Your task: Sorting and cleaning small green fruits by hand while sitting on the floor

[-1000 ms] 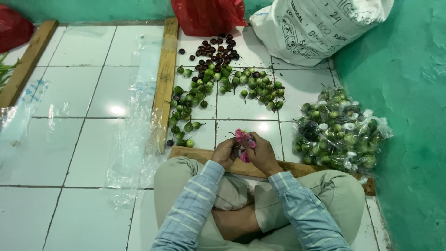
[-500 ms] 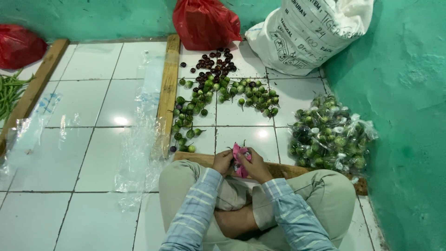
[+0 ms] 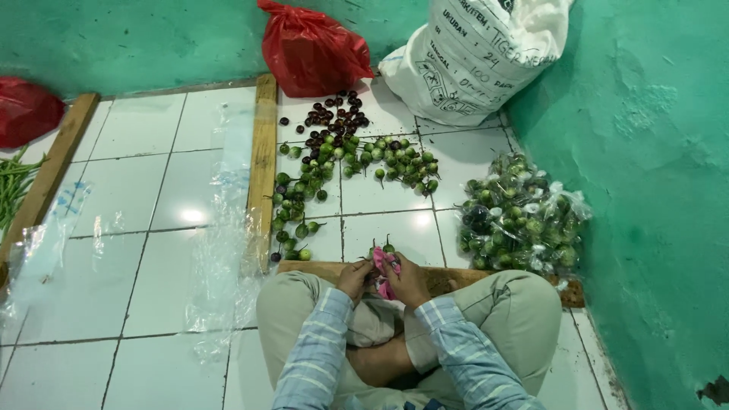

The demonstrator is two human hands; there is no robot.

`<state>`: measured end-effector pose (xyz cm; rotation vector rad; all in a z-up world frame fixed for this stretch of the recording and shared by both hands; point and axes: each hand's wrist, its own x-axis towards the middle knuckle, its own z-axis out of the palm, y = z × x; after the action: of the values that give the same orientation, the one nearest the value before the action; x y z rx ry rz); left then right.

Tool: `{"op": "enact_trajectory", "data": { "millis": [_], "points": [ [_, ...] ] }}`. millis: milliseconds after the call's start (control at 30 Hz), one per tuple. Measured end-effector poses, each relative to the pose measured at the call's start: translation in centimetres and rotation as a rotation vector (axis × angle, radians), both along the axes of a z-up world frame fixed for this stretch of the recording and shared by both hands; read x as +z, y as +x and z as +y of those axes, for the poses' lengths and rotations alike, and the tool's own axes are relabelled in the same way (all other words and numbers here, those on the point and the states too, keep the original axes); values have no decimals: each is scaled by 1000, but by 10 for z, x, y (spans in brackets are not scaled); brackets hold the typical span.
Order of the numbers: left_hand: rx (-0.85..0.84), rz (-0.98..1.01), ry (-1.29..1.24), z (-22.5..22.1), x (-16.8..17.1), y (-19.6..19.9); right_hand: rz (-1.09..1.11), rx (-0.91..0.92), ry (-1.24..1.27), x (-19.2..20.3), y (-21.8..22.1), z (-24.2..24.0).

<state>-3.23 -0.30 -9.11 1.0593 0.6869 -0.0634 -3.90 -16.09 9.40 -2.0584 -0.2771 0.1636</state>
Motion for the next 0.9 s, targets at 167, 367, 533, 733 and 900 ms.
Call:
{"op": "enact_trajectory", "data": {
  "millis": [167,367,533,733,900],
  "points": [
    [-9,12,-58,3,34,-3,116,-116,142,-23,0,-1],
    [-19,40,-33,7,22,-3,348,-77,212,-6,2,3],
    [-45,29,13,4,-2,-6,247,-17,43,-25,1,1],
    [-78,15,3,2,19,-9,119,80,78,-40,1,1],
    [-32,25,-122,1,21,-10,-87,4,-72,-19,1,1]
  ]
}}
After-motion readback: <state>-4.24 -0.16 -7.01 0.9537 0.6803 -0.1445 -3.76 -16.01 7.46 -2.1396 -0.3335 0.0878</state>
